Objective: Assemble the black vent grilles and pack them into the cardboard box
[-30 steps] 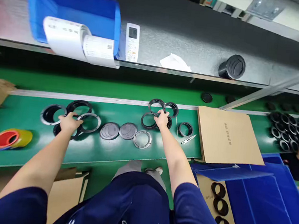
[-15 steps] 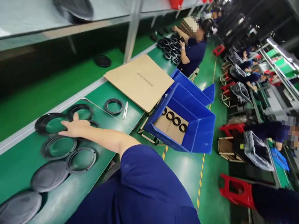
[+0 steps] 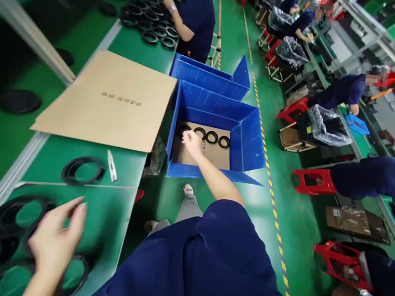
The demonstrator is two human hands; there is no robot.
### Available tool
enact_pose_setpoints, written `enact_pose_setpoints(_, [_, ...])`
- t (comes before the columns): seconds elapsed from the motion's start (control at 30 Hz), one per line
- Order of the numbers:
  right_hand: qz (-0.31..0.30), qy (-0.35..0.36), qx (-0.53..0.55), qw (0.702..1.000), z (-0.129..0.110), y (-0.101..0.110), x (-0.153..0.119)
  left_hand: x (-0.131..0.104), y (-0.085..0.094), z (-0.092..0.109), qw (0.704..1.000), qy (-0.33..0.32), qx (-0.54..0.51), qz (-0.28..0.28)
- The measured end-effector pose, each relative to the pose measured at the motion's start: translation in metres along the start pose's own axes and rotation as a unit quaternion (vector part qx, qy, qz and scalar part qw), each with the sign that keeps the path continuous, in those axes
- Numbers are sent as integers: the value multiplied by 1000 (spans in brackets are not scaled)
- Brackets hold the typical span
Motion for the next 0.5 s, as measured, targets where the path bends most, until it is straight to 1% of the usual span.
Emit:
enact_pose_setpoints(0.03, [14, -59, -20, 998, 34, 25, 19, 18, -40, 30, 997, -43, -20, -59])
enact_pose_setpoints(0.07, [24, -106, -36, 993, 68, 48, 36, 33, -83, 61, 986, -86, -33, -136])
enact_pose_setpoints(0.1, [30, -142, -47, 988, 100, 69, 53, 44, -124, 89, 969, -119, -34, -215])
enact_pose_setpoints(0.13, [35, -175, -55, 982, 133, 87, 69, 52, -162, 111, 949, -134, -16, -286])
enact_pose_setpoints(0.17, [36, -212, -64, 975, 166, 102, 86, 57, -195, 127, 929, -133, 17, -346])
enact_pose_setpoints(0.2, [36, -250, -73, 965, 198, 114, 103, 60, -224, 137, 908, -121, 58, -398])
enact_pose_setpoints(0.23, [33, -287, -81, 954, 229, 123, 120, 60, -248, 142, 885, -103, 104, -442])
enact_pose_setpoints(0.27, [29, -322, -88, 942, 259, 128, 138, 60, -268, 144, 861, -85, 149, -479])
enact_pose_setpoints(0.3, [24, -353, -93, 931, 287, 131, 156, 58, -283, 144, 838, -69, 189, -507])
enact_pose_setpoints(0.37, [14, -396, -104, 912, 335, 126, 192, 53, -306, 138, 803, -43, 251, -539])
enact_pose_setpoints(0.43, [7, -411, -114, 904, 372, 113, 227, 49, -322, 131, 788, -25, 283, -547])
enact_pose_setpoints(0.5, [2, -411, -124, 903, 401, 96, 256, 46, -334, 126, 787, -10, 297, -540])
Point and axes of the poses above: each hand's wrist, its own x-axis towards the middle knuckle, its own y-axis out of the back of the hand, z = x × y, the point moved 7 cm from there along x, towards the middle knuckle, and after that the axes turned 5 degrees about -z, right-handed, at the moved point
